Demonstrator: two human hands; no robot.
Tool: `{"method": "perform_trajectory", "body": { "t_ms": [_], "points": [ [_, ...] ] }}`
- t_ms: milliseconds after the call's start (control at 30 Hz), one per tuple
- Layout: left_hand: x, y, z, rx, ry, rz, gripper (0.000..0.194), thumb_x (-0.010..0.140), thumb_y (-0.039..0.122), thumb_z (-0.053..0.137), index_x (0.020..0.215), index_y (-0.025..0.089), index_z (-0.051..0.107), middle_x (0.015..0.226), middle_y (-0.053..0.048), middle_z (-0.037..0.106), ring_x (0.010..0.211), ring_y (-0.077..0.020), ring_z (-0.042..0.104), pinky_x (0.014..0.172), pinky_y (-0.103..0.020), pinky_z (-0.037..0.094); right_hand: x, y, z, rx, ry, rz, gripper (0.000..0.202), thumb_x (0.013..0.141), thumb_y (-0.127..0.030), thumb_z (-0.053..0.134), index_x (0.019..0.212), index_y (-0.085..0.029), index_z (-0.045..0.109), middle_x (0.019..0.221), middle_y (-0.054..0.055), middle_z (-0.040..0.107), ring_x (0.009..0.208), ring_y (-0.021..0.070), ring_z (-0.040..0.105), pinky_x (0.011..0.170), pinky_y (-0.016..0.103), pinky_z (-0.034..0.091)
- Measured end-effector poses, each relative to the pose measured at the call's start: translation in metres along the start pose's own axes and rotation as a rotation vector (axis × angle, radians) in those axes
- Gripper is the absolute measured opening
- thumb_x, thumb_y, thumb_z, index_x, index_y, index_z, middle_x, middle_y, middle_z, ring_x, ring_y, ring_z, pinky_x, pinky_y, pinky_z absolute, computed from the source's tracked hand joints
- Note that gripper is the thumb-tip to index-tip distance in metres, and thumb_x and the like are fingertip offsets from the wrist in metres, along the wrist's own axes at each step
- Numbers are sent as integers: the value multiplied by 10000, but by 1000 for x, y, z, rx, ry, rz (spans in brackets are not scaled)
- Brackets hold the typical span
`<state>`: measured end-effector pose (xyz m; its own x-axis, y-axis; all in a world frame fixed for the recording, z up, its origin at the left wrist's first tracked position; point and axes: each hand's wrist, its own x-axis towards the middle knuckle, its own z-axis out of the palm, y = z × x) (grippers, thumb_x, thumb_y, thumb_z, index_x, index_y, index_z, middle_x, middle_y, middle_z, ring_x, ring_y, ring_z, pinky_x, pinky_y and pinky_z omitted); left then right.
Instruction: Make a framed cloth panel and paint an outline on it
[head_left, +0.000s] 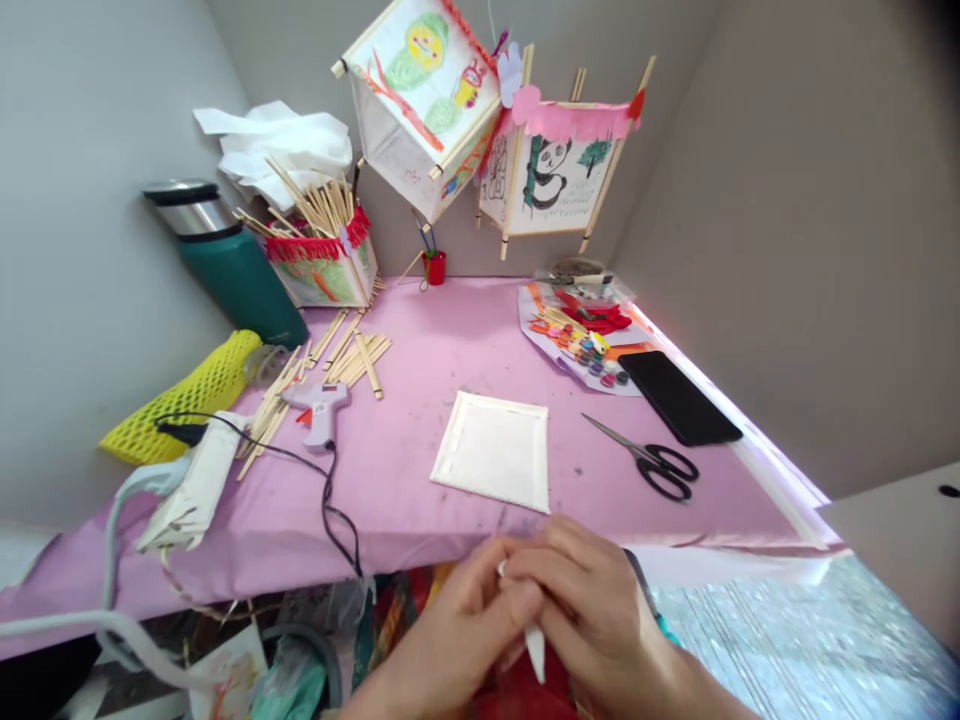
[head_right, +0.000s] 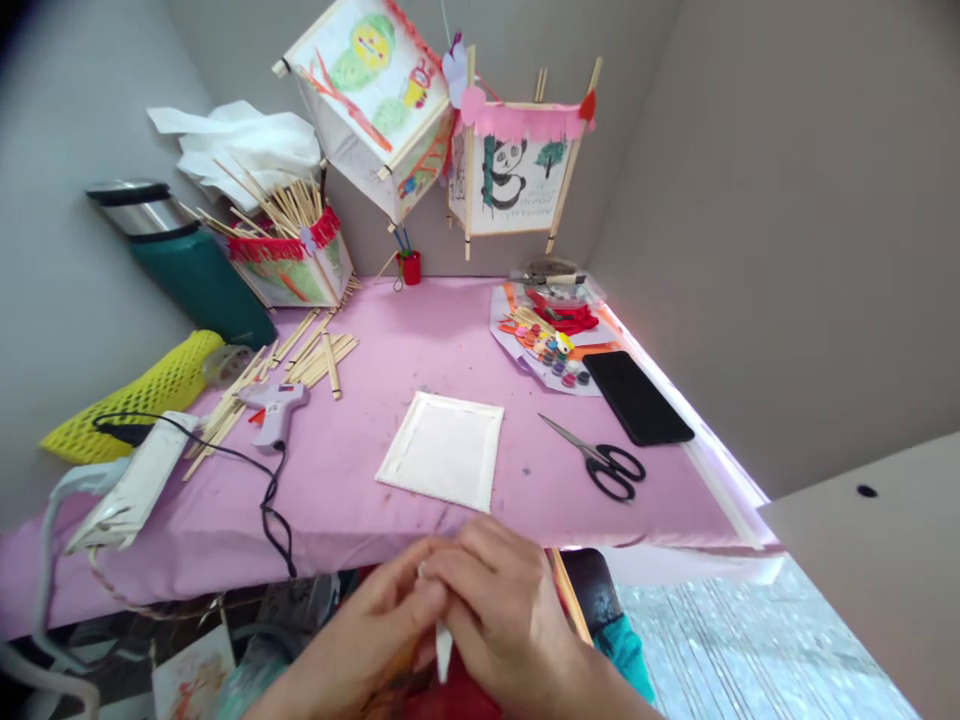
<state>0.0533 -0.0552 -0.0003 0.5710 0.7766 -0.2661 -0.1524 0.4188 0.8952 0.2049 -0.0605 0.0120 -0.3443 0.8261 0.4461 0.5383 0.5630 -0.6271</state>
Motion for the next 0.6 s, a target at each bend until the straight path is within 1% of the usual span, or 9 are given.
{"method": "perform_trajectory", "body": {
  "t_ms": [33, 67, 133, 200, 267, 333, 400, 467, 600],
  "points": [
    [3, -14, -3, 58, -75, -74, 333, 825, 469, 546, 960, 164, 534, 627, 65, 426, 484, -40, 363, 525, -182, 370, -13, 6, 3, 13, -38, 63, 180, 841, -121, 478, 800, -182, 642, 685, 19, 549, 642, 135, 498, 568, 246, 357],
    [6, -26, -8, 163, -97, -113, 331, 809, 474, 554, 907, 159, 530, 619, 68, 411, 485, -44, 350, 499, -179, 336, -25, 13, 5, 25, -107, 147, 182, 839, -128, 481, 784, -183, 645, 703, 21, 571, 659, 137, 523, 586, 246, 375],
    [11, -48, -18, 609, -120, -174, 261, 828, 417, 515, 854, 160, 552, 666, 27, 510, 576, -89, 466, 543, -200, 369, -43, 25, 12, 91, -334, 319, 226, 852, -133, 473, 900, -217, 677, 811, 20, 631, 751, 134, 588, 657, 226, 425],
    [13, -62, -26, 1185, -56, -235, 246, 878, 323, 409, 897, 169, 599, 802, -49, 629, 750, -168, 584, 690, -270, 434, -54, 37, 19, 96, -500, 431, 279, 848, -141, 480, 1013, -242, 681, 940, 26, 673, 869, 150, 622, 784, 237, 453],
    [13, -70, -31, 1432, 30, -293, 316, 880, 198, 321, 998, 141, 609, 925, -138, 661, 863, -252, 620, 772, -368, 444, -59, 46, 28, -22, -519, 531, 318, 847, -166, 482, 1104, -218, 660, 1079, 66, 667, 995, 200, 615, 892, 289, 444],
    [13, -72, -32, 1492, 90, -332, 375, 854, 114, 282, 1059, 124, 596, 981, -177, 656, 897, -294, 631, 772, -415, 453, -57, 52, 43, -140, -532, 556, 386, 850, -147, 453, 1200, -190, 612, 1191, 102, 627, 1075, 230, 592, 942, 321, 436],
    [13, -71, -33, 1536, 118, -347, 403, 840, 86, 287, 1103, 155, 584, 1004, -160, 656, 902, -297, 640, 748, -415, 471, -50, 56, 62, -279, -598, 527, 474, 831, -79, 419, 1285, -141, 539, 1277, 149, 566, 1114, 260, 574, 943, 353, 446],
    [13, -70, -33, 1569, 124, -359, 423, 826, 77, 314, 1148, 176, 571, 1010, -151, 659, 896, -299, 647, 728, -418, 486, -41, 59, 83, -401, -685, 520, 456, 827, -18, 347, 1192, -104, 607, 1190, 176, 617, 1023, 269, 626, 864, 353, 494],
    [16, -74, -32, 1602, 116, -352, 429, 799, 44, 334, 1114, 152, 604, 1059, -162, 652, 934, -298, 641, 782, -431, 487, -30, 65, 111, -436, -710, 513, 415, 785, 23, 377, 1042, -105, 676, 1046, 161, 686, 959, 266, 651, 811, 326, 504]
  ]
}}
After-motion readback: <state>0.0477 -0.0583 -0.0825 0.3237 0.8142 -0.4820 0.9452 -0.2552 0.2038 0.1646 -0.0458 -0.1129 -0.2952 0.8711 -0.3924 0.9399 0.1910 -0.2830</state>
